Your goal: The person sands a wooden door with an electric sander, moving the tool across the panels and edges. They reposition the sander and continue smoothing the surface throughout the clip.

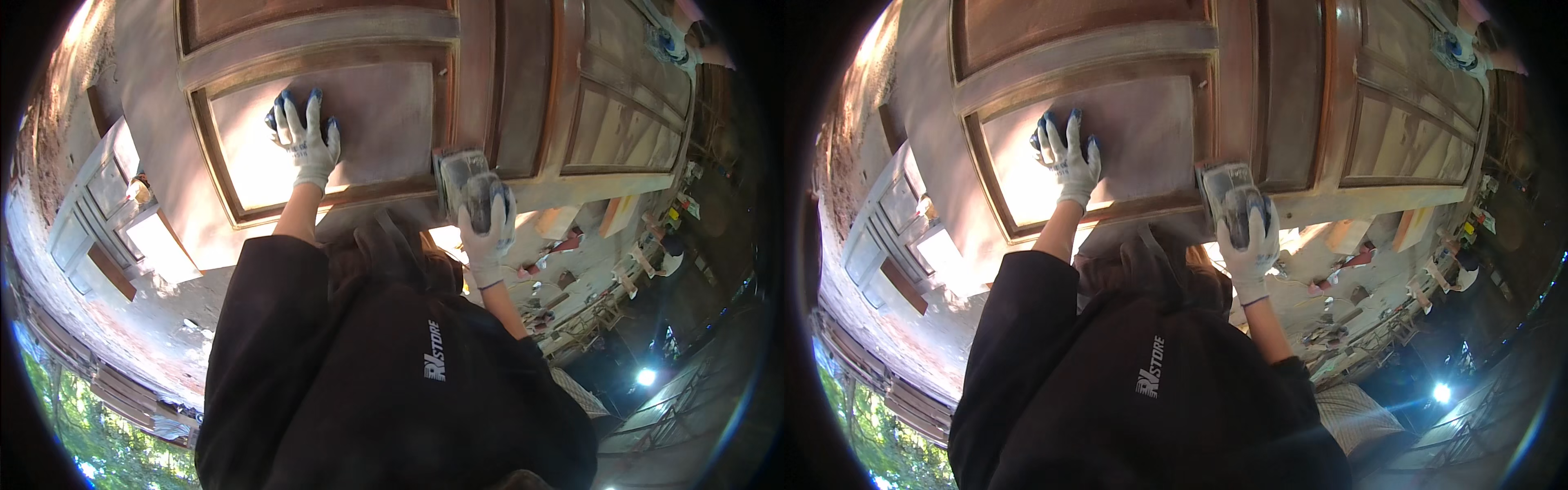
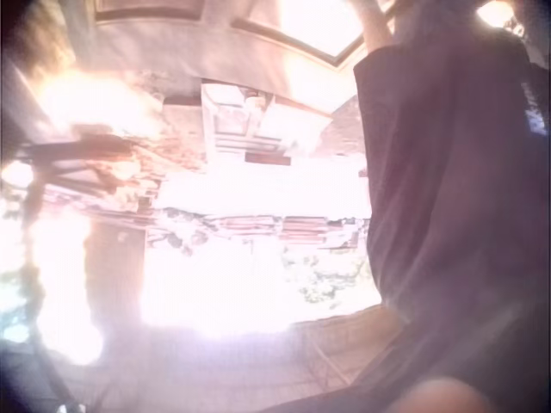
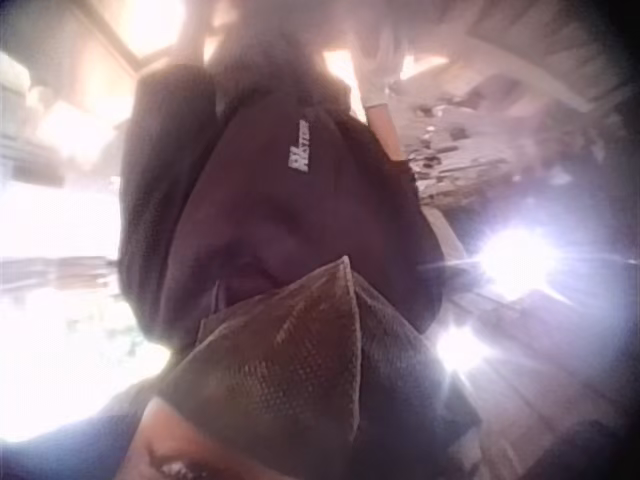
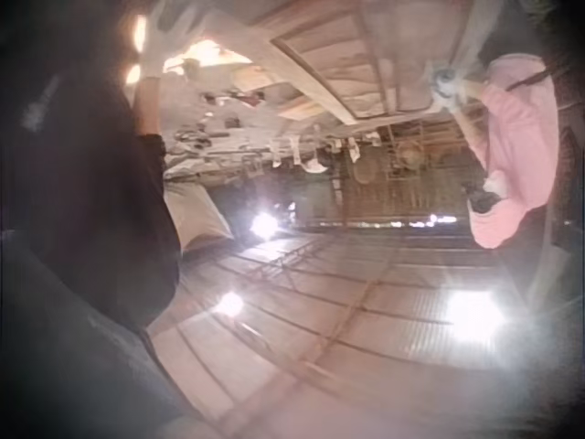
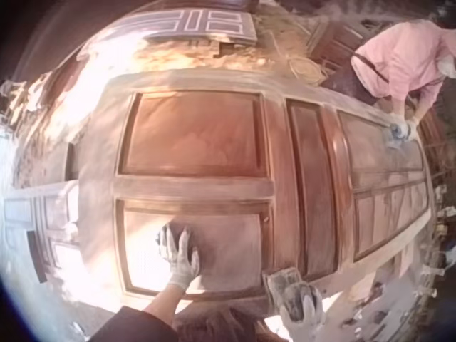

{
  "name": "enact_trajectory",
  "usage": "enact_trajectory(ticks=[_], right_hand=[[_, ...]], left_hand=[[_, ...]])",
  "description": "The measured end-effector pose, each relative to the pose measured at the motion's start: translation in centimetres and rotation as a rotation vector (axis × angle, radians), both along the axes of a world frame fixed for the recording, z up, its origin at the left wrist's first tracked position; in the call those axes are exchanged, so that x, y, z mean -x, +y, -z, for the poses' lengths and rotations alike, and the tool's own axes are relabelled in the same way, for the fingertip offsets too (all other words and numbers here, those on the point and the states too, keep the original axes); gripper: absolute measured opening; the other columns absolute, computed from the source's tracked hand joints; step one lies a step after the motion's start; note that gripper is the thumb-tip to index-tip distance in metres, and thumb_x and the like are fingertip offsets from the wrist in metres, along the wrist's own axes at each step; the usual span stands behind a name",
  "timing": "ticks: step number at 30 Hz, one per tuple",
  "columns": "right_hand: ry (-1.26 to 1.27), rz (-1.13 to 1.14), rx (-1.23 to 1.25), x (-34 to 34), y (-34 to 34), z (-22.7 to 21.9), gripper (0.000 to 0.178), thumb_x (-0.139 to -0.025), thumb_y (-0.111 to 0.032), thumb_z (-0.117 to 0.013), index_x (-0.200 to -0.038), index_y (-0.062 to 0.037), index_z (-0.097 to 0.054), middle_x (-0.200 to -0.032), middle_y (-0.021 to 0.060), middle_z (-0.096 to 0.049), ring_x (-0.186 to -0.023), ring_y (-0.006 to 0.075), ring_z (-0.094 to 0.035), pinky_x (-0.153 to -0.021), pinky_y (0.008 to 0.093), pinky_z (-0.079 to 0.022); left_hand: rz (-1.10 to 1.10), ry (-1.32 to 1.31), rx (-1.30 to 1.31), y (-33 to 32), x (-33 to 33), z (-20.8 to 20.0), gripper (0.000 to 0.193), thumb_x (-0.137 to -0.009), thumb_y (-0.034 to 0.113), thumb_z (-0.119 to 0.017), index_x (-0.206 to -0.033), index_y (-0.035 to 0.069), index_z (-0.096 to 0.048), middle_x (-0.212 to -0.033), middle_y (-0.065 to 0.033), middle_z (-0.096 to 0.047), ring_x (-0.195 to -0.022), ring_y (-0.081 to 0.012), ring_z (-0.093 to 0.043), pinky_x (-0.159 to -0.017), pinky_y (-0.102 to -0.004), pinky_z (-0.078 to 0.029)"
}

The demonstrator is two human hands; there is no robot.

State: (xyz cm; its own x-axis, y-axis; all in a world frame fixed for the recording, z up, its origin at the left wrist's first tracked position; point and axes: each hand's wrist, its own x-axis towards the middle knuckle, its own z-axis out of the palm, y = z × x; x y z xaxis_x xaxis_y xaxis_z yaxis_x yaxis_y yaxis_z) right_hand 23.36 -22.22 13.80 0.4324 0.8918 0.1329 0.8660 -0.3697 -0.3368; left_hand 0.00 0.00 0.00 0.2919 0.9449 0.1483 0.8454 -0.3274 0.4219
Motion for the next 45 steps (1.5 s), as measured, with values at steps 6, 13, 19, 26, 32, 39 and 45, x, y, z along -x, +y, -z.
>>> enact_trajectory(ticks=[6,13,19,26,32,39,45], right_hand=[[-0.145,-0.109,-0.116,-5.6,17.2,-0.6,0.061,-0.075,-0.025,-0.082,-0.128,-0.0060,-0.059,-0.123,0.0263,-0.060,-0.110,0.0426,-0.061,-0.092,0.0480,-0.053],[-0.059,0.013,-0.142,-11.8,35.4,-0.6,0.069,-0.080,-0.040,-0.077,-0.137,-0.0053,-0.057,-0.136,0.0172,-0.060,-0.127,0.0293,-0.056,-0.108,0.0388,-0.042],[-0.241,0.010,-0.254,-16.6,40.0,-0.3,0.068,-0.079,-0.030,-0.078,-0.138,-0.0049,-0.055,-0.136,0.0167,-0.061,-0.126,0.0306,-0.057,-0.107,0.0380,-0.044],[-0.072,0.036,-0.194,-11.9,26.5,0.1,0.071,-0.080,-0.041,-0.078,-0.136,-0.0037,-0.056,-0.131,0.0163,-0.062,-0.121,0.0336,-0.058,-0.105,0.0403,-0.043],[-0.051,0.151,-0.128,-6.6,12.5,-0.8,0.065,-0.079,-0.026,-0.080,-0.134,-0.0012,-0.056,-0.128,0.0172,-0.063,-0.118,0.0335,-0.059,-0.101,0.0417,-0.046],[-0.090,0.110,-0.035,-1.1,-2.2,0.0,0.067,-0.074,-0.021,-0.084,-0.129,0.0026,-0.054,-0.125,0.0246,-0.060,-0.113,0.0422,-0.059,-0.094,0.0482,-0.051],[-0.110,0.011,-0.050,-1.3,0.7,-0.2,0.066,-0.072,-0.020,-0.084,-0.128,0.0014,-0.054,-0.124,0.0248,-0.061,-0.113,0.0446,-0.059,-0.093,0.0507,-0.052]], left_hand=[[-0.020,0.021,0.041,0.7,-0.4,0.2,0.060,-0.081,0.033,-0.065,-0.140,0.025,-0.055,-0.153,-0.0255,-0.033,-0.141,-0.0444,-0.028,-0.114,-0.0636,-0.015],[-0.025,0.016,0.080,0.5,0.0,0.4,0.061,-0.082,0.035,-0.064,-0.142,0.026,-0.053,-0.153,-0.0268,-0.032,-0.141,-0.0455,-0.028,-0.114,-0.0649,-0.014],[-0.014,-0.016,0.070,0.6,-0.6,0.4,0.061,-0.083,0.035,-0.063,-0.143,0.026,-0.053,-0.155,-0.0250,-0.031,-0.142,-0.0442,-0.027,-0.115,-0.0640,-0.012],[-0.031,-0.023,0.006,0.4,0.1,1.5,0.059,-0.081,0.036,-0.065,-0.139,0.027,-0.056,-0.155,-0.0213,-0.032,-0.142,-0.0420,-0.028,-0.113,-0.0668,-0.013],[0.004,-0.019,-0.053,1.1,-0.5,1.0,0.058,-0.082,0.035,-0.066,-0.138,0.027,-0.056,-0.151,-0.0244,-0.035,-0.140,-0.0437,-0.028,-0.113,-0.0642,-0.014],[-0.002,0.053,-0.053,1.1,-0.4,0.6,0.057,-0.085,0.037,-0.063,-0.141,0.027,-0.053,-0.152,-0.0218,-0.035,-0.142,-0.0400,-0.029,-0.115,-0.0603,-0.015],[-0.012,0.019,-0.031,0.8,-0.5,0.6,0.060,-0.081,0.037,-0.065,-0.139,0.029,-0.055,-0.151,-0.0213,-0.036,-0.140,-0.0410,-0.032,-0.113,-0.0636,-0.018]])
